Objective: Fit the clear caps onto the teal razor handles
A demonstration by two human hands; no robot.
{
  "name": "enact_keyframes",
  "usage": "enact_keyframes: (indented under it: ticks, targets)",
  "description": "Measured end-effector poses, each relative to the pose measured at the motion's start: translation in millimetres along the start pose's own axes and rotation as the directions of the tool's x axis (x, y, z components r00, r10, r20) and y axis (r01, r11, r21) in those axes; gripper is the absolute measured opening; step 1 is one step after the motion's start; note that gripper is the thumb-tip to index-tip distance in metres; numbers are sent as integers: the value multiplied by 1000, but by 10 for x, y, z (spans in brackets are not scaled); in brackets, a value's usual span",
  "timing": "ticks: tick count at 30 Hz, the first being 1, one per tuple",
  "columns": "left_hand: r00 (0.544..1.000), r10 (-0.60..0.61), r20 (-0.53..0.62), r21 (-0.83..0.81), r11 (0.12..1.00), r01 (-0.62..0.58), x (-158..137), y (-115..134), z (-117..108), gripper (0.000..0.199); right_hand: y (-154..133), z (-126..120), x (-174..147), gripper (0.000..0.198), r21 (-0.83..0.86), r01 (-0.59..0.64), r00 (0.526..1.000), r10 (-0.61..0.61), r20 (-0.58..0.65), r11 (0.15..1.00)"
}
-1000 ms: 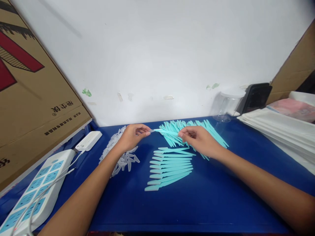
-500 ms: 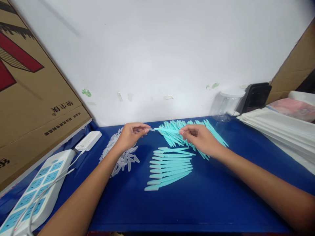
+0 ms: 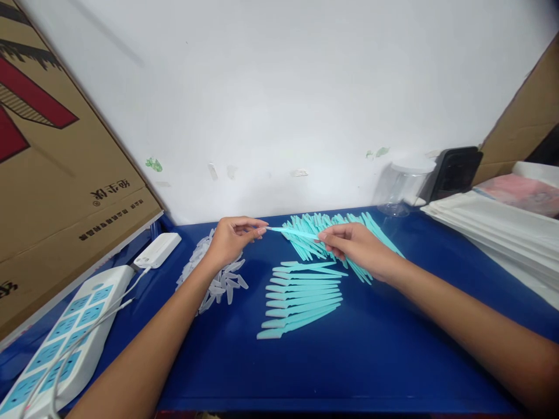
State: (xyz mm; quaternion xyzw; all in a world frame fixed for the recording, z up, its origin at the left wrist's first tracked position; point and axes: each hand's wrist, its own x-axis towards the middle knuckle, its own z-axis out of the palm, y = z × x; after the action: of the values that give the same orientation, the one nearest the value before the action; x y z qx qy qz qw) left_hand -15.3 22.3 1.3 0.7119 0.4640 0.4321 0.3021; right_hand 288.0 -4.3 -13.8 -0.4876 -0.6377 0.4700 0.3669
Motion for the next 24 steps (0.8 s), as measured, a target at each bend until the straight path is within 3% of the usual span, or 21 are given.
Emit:
enact_keyframes:
  ticks: [5, 9, 14, 24]
  targets:
    - [1000, -20, 17, -10, 1000, 20, -9, 18, 1, 34, -14, 4, -27, 54, -42, 16, 998, -13, 61, 999]
    - [999, -11, 36, -11, 1000, 11, -9, 17, -2, 36, -5, 7, -35, 48, -5, 17, 994, -17, 106, 1000]
    - [997, -2, 74, -17, 1000, 4, -9, 21, -4, 36, -24, 8, -26, 50, 119, -114, 984, 96, 148, 986]
    - [995, 18, 99, -39, 999, -14, -11, 24, -10, 32, -12, -7, 4, 26, 308, -291, 952, 241, 190, 906]
